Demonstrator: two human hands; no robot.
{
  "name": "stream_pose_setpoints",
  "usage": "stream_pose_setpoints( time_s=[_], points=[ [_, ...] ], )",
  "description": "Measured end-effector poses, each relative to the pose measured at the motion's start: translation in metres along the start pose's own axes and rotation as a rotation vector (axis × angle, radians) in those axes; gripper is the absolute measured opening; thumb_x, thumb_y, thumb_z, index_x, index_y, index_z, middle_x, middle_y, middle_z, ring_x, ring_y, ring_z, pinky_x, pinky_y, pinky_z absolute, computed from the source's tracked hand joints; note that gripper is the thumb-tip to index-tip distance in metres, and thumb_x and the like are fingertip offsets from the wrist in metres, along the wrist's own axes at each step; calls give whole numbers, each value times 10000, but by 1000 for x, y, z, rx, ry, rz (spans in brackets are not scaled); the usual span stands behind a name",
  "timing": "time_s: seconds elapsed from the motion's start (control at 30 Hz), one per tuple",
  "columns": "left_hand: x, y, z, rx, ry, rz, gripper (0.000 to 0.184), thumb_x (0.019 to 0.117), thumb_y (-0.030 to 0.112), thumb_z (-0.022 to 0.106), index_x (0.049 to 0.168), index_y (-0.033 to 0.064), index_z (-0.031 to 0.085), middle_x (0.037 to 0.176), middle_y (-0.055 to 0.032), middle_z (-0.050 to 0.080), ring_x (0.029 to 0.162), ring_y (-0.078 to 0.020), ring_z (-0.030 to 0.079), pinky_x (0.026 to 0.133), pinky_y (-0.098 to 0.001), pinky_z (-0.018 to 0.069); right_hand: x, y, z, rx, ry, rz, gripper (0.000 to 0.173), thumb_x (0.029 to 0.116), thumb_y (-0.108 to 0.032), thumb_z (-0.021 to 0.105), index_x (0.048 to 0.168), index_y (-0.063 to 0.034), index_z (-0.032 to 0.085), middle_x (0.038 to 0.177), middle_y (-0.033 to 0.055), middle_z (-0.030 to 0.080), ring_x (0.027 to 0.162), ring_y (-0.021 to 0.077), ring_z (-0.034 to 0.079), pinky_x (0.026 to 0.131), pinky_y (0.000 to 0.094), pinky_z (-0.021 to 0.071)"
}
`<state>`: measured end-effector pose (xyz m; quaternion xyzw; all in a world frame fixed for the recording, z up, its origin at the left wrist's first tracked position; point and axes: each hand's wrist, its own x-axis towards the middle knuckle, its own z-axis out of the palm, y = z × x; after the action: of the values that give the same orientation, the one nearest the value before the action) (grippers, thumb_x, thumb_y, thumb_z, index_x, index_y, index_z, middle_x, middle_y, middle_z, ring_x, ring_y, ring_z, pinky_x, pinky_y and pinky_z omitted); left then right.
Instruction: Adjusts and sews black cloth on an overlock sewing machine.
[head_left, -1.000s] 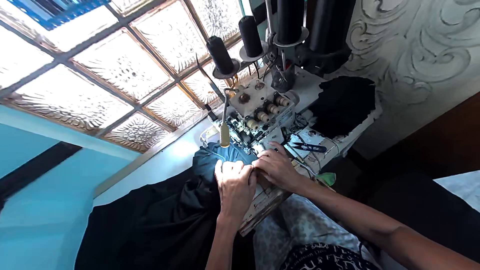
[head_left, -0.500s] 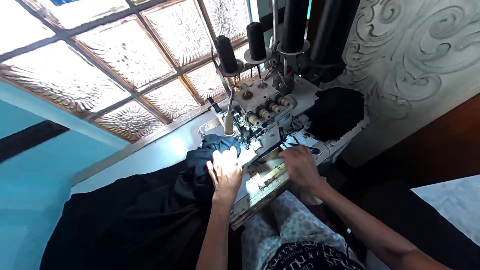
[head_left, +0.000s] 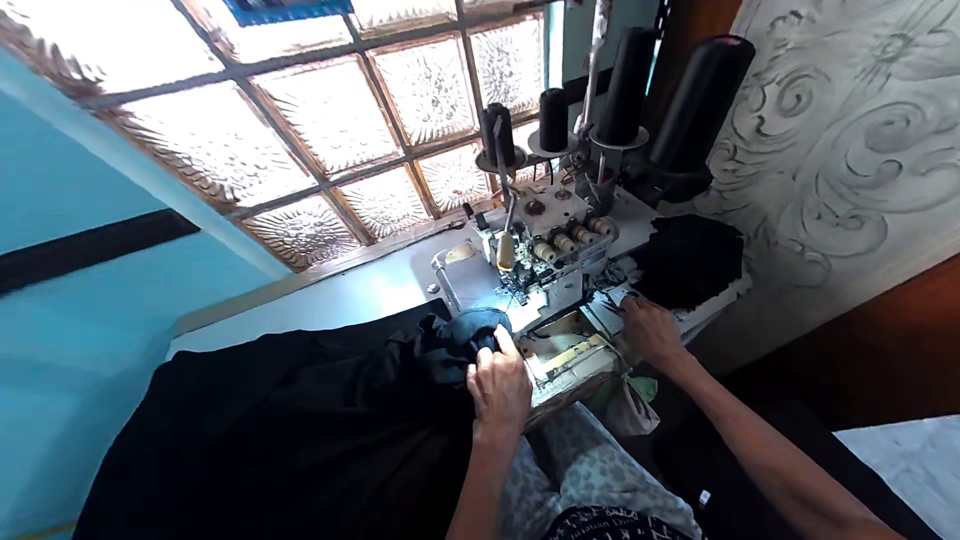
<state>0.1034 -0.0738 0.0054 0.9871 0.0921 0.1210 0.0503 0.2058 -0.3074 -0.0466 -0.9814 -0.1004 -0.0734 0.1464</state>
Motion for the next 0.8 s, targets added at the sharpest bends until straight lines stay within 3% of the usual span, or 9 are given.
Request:
stream_pose_setpoints(
  time_s=[0.1,0.17,0.23,0.33,0.43,0.53,0.7,0.8],
  points=[
    [-3,-2,11,-22,105,7,480,928,108,632,1377,-56,604,846,-215,713,831,-388,715,736,-486,545,-5,-32,-30,137,-111,80,362,1101,-211,434,1316,30,598,1061,295,702,989,502,690,861,647,509],
    [-4,-3,16,-44,154,18,480,907,101,651,1357,-60,619,832,-213,711,814,-383,715,726,-484,544,-10,-58,-46,202,-148,23,407,1110,-262,415,1352,28,566,995,282,703,946,483,695,844,626,521],
    [-5,-5,19,-75,187,30,469,905,102,652,1344,-61,630,831,-214,710,806,-382,712,720,-487,546,-10,-84,-58,233,-165,-73,450,1083,-329,494,1333,37,567,934,251,694,887,442,692,811,603,530],
    [-6,-9,25,-99,237,49,479,869,88,676,1327,-51,648,813,-201,707,785,-380,709,703,-492,542,1,-122,-70,151,-237,-155,438,1058,-317,562,1336,22,563,1044,247,689,954,430,684,841,592,515],
    [-7,-10,25,-110,223,46,479,877,90,659,1342,-28,648,829,-191,713,803,-365,711,712,-481,540,14,-146,-66,36,-255,-231,361,1043,-251,579,1305,-11,635,1176,226,675,1016,415,683,846,589,522],
    [-7,-9,25,-125,224,36,465,877,94,664,1326,-26,661,824,-182,717,812,-363,713,719,-473,541,20,-163,-61,-31,-223,-274,289,1021,-227,591,1214,-27,669,1067,214,677,958,406,686,781,577,517],
    [-6,-11,29,-134,291,49,471,850,92,675,1309,-11,682,742,-143,693,737,-328,700,681,-452,537,23,-166,-55,28,-206,-336,272,1039,-222,561,1163,-40,721,1001,204,715,988,402,693,812,596,509],
    [-6,-21,38,-245,408,101,443,820,79,683,1256,13,727,659,-119,667,644,-318,676,629,-456,527,8,-149,-50,142,-74,-377,294,1020,-243,599,1113,11,715,951,215,715,867,405,704,746,599,528]
  ],
)
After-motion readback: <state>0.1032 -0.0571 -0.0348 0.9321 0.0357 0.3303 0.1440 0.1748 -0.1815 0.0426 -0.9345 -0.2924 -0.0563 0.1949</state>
